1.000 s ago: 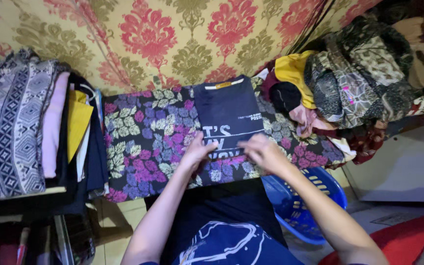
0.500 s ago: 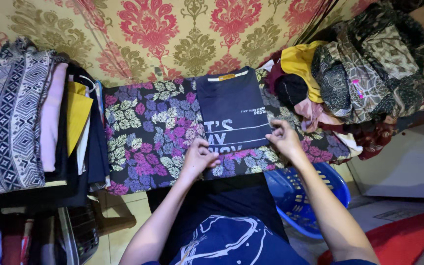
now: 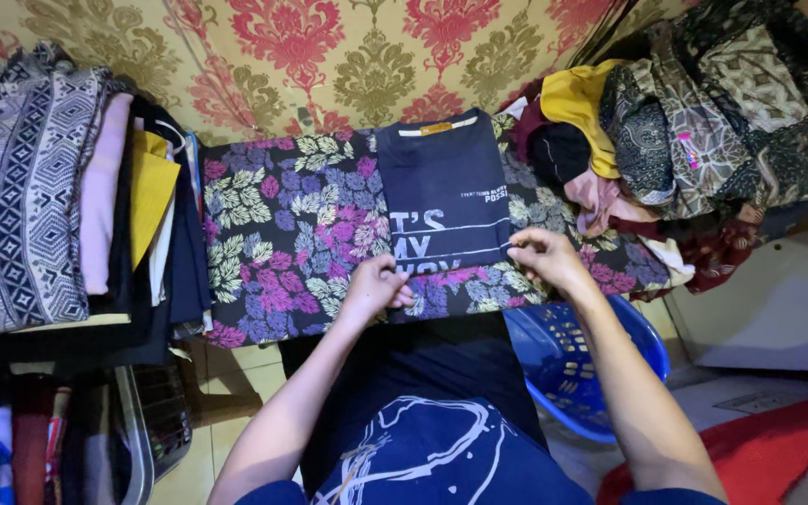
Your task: The person folds several garments one by one on a floral-patterned surface. They handle a dark t-shirt, a patterned top, a yellow top, and a pink top, smoothing and folding each into a neat rectangle before stacking them on a nearby pile.
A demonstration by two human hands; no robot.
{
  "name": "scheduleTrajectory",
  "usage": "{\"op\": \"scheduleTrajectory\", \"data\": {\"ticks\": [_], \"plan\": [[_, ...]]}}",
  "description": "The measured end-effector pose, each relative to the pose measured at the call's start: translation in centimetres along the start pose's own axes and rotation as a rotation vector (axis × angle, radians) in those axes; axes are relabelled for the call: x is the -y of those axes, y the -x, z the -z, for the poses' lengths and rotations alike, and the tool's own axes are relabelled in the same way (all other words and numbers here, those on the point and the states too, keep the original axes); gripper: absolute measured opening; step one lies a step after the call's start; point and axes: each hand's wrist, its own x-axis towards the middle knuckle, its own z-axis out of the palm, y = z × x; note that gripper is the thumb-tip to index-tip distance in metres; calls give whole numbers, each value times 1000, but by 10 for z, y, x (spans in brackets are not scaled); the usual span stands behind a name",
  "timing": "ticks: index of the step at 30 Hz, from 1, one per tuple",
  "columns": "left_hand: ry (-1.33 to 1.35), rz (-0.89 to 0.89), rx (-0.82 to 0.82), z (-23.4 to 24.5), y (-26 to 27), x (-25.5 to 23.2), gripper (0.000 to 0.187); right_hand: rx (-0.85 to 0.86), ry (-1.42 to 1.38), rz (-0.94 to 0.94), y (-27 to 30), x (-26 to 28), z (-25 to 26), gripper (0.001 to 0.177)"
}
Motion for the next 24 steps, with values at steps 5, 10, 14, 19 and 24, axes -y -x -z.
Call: {"op": "scheduleTrajectory", "data": {"ticks": [5,10,14,19,24], "plan": [[-112,-44,-150,-11,20,-24,17,-38,-174,38,0,-9,2,10],[-332,-22,-263,-16,40,-49,23,-47,-160,-56,3,-22,8,5],[-498,-3,-270,-12,55,-57,29,77,35,-85,9,-31,15,7],[-900,-182,-432,-2,63,-70,35,-129,421,180,19,0,7,12],[-746,-565,-472,-15,26,-77,13,-332,589,529,10,66,-39,15]]}}
